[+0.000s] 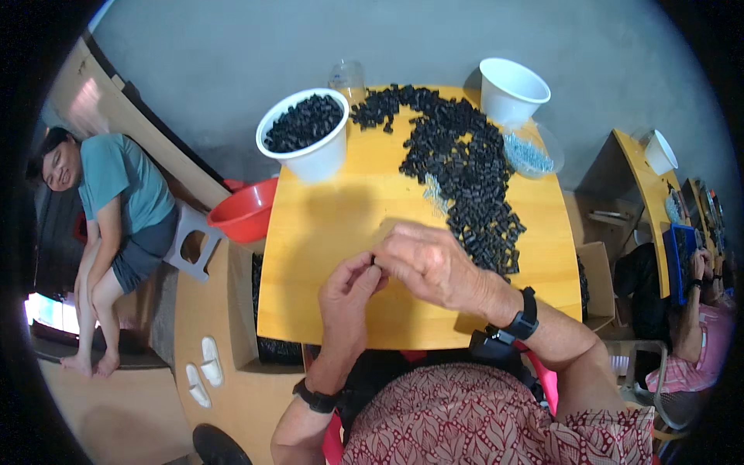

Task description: The person picks up a black plastic piece and a metal pin by hand, inserts the pin into the piece, and places the assembled unit onto the table, repeating the process several times.

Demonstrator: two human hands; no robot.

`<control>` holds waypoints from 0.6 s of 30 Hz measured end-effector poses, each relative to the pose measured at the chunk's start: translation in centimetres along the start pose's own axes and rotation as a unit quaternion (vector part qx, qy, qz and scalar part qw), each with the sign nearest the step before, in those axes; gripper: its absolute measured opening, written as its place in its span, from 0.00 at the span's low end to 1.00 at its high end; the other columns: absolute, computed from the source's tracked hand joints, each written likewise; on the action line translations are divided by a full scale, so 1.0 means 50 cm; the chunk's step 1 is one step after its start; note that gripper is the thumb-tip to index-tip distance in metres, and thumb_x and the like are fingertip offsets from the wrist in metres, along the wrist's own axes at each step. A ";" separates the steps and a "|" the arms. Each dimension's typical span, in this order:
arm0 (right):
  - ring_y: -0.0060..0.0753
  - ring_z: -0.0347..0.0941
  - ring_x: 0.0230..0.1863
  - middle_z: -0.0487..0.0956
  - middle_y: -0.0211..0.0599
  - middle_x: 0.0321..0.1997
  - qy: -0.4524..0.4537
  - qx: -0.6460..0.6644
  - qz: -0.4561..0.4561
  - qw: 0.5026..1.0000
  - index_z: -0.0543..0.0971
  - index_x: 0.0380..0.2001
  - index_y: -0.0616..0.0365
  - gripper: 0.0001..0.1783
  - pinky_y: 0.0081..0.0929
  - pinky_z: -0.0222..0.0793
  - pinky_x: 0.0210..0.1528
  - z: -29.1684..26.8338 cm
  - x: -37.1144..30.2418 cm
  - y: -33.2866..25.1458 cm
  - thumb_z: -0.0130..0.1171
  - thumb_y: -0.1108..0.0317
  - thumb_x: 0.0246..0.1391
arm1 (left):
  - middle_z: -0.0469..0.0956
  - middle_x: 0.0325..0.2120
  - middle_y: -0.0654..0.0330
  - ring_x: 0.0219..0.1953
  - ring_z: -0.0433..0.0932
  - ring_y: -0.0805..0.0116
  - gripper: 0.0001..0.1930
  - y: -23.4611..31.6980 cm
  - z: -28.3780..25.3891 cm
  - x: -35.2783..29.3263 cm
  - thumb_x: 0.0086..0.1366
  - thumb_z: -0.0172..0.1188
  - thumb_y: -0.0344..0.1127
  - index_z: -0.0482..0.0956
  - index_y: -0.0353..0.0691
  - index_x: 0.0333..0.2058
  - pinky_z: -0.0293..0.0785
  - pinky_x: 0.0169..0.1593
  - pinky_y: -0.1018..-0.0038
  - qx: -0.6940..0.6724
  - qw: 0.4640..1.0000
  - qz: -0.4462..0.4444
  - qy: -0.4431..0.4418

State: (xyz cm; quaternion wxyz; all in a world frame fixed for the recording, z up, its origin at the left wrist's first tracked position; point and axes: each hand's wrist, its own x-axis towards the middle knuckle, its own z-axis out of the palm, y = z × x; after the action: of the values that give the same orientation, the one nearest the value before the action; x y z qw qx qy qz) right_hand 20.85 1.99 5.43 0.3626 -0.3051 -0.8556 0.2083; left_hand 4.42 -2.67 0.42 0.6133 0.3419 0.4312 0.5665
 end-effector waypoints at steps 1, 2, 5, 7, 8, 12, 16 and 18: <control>0.47 0.76 0.33 0.75 0.44 0.31 0.001 0.001 0.005 1.000 0.79 0.38 0.65 0.08 0.37 0.74 0.34 0.003 -0.002 0.001 0.60 0.75 0.55 | 0.81 0.40 0.61 0.42 0.80 0.73 0.12 0.002 0.000 0.006 0.69 0.59 0.28 0.78 0.32 0.49 0.78 0.51 0.75 -0.002 1.000 0.004 -0.010; 0.48 0.76 0.34 0.76 0.44 0.32 0.002 0.001 0.010 1.000 0.79 0.38 0.65 0.08 0.36 0.74 0.34 0.005 -0.005 0.001 0.60 0.76 0.55 | 0.80 0.40 0.61 0.41 0.80 0.73 0.11 0.000 -0.002 0.003 0.69 0.59 0.27 0.78 0.32 0.48 0.78 0.50 0.75 -0.004 1.000 0.008 -0.021; 0.46 0.76 0.34 0.75 0.43 0.31 0.014 -0.007 0.013 1.000 0.79 0.38 0.64 0.09 0.35 0.74 0.34 0.008 -0.020 0.001 0.61 0.76 0.53 | 0.80 0.40 0.61 0.41 0.79 0.74 0.10 -0.008 -0.004 -0.005 0.68 0.59 0.28 0.79 0.32 0.47 0.78 0.50 0.75 0.012 1.000 -0.023 -0.015; 0.42 0.77 0.35 0.77 0.41 0.32 -0.001 -0.028 0.016 0.999 0.80 0.40 0.65 0.11 0.34 0.73 0.38 0.003 -0.032 -0.003 0.63 0.77 0.52 | 0.81 0.40 0.61 0.41 0.79 0.74 0.10 -0.015 -0.003 -0.007 0.68 0.59 0.27 0.79 0.33 0.46 0.78 0.49 0.76 -0.005 0.999 -0.031 -0.017; 0.42 0.77 0.35 0.77 0.40 0.34 0.004 -0.028 0.009 1.000 0.80 0.42 0.64 0.14 0.35 0.72 0.39 0.002 -0.035 -0.004 0.66 0.75 0.50 | 0.81 0.40 0.61 0.41 0.80 0.74 0.09 -0.016 0.001 -0.006 0.68 0.59 0.27 0.79 0.34 0.46 0.78 0.49 0.76 -0.022 0.999 -0.043 -0.015; 0.42 0.75 0.36 0.77 0.38 0.36 0.006 -0.068 0.001 0.998 0.79 0.47 0.62 0.23 0.35 0.71 0.38 -0.010 -0.034 -0.005 0.71 0.70 0.45 | 0.81 0.39 0.60 0.40 0.80 0.73 0.09 -0.007 0.014 -0.004 0.69 0.57 0.25 0.79 0.31 0.46 0.78 0.49 0.75 -0.064 0.997 -0.051 -0.013; 0.41 0.73 0.37 0.72 0.36 0.33 0.048 -0.146 -0.030 0.988 0.77 0.42 0.61 0.21 0.35 0.71 0.41 -0.031 -0.021 -0.022 0.70 0.68 0.44 | 0.81 0.40 0.59 0.41 0.80 0.72 0.09 -0.003 0.015 0.004 0.68 0.57 0.26 0.79 0.34 0.46 0.78 0.51 0.73 -0.111 0.992 -0.054 -0.026; 0.39 0.73 0.37 0.71 0.35 0.32 0.009 -0.183 -0.052 0.982 0.77 0.39 0.59 0.19 0.34 0.69 0.41 -0.031 -0.027 -0.015 0.70 0.65 0.44 | 0.81 0.42 0.60 0.43 0.80 0.72 0.09 -0.007 0.018 -0.005 0.68 0.57 0.26 0.79 0.36 0.46 0.77 0.51 0.72 -0.111 0.992 -0.048 -0.035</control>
State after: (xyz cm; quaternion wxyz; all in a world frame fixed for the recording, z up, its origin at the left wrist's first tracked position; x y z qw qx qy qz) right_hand 22.49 0.74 6.22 0.3189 -0.3229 -0.8907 0.0260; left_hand 5.37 -2.89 0.50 0.6887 0.2704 0.3597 0.5685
